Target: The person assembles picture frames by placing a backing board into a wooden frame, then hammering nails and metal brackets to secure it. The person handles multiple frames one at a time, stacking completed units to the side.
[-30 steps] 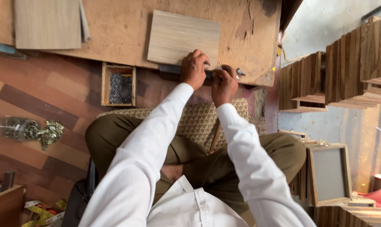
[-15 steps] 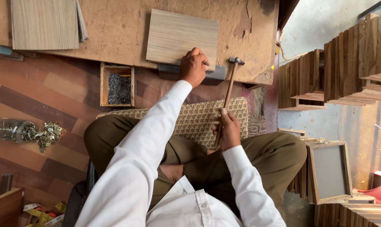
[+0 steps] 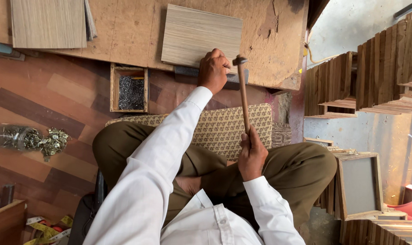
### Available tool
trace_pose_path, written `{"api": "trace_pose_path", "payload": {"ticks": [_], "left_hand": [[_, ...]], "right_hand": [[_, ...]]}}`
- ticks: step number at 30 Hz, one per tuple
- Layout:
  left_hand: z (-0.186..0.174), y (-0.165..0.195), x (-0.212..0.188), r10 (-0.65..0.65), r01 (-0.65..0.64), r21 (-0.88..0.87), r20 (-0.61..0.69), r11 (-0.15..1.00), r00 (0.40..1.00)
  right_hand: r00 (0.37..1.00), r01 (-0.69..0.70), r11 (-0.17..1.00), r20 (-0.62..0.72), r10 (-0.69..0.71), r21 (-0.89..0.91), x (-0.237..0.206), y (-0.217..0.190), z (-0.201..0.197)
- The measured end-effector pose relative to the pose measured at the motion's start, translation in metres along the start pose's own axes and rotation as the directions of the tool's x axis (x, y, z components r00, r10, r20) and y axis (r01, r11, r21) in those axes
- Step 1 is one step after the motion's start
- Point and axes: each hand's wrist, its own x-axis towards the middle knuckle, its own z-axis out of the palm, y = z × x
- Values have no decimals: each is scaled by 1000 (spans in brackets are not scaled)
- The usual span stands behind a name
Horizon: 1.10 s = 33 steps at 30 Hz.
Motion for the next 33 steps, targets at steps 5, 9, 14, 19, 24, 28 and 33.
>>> {"api": "trace_pose_path", "payload": {"ticks": [5, 9, 14, 19, 24, 28, 33], "left_hand": [[5, -13, 1, 99, -102, -37, -58, 994, 993], [3, -32, 6, 55, -62, -242, -37, 968, 998], [6, -40, 11, 56, -65, -126, -73, 990, 996], [7, -36, 6, 51, -60, -113, -81, 992, 995], [4, -36, 8, 25, -29, -138, -31, 990, 999], [7, -38, 11, 80, -91, -104, -100, 990, 992], [9, -42, 11, 61, -68, -131, -56, 989, 997]], "right_hand": [[993, -117, 981, 17, 116, 152, 5, -10, -10], [994, 95, 935, -77, -73, 342, 0, -20, -17], [996, -61, 996, 63, 66, -66, 14, -21, -8], [993, 99, 986, -73, -90, 138, 8, -22, -12], [982, 188, 979, -7, -189, -84, 15, -19, -11], [998, 58, 997, -16, -58, -42, 19, -7, -13], [987, 161, 913, -62, -148, 375, 8, 8, 3]]}}
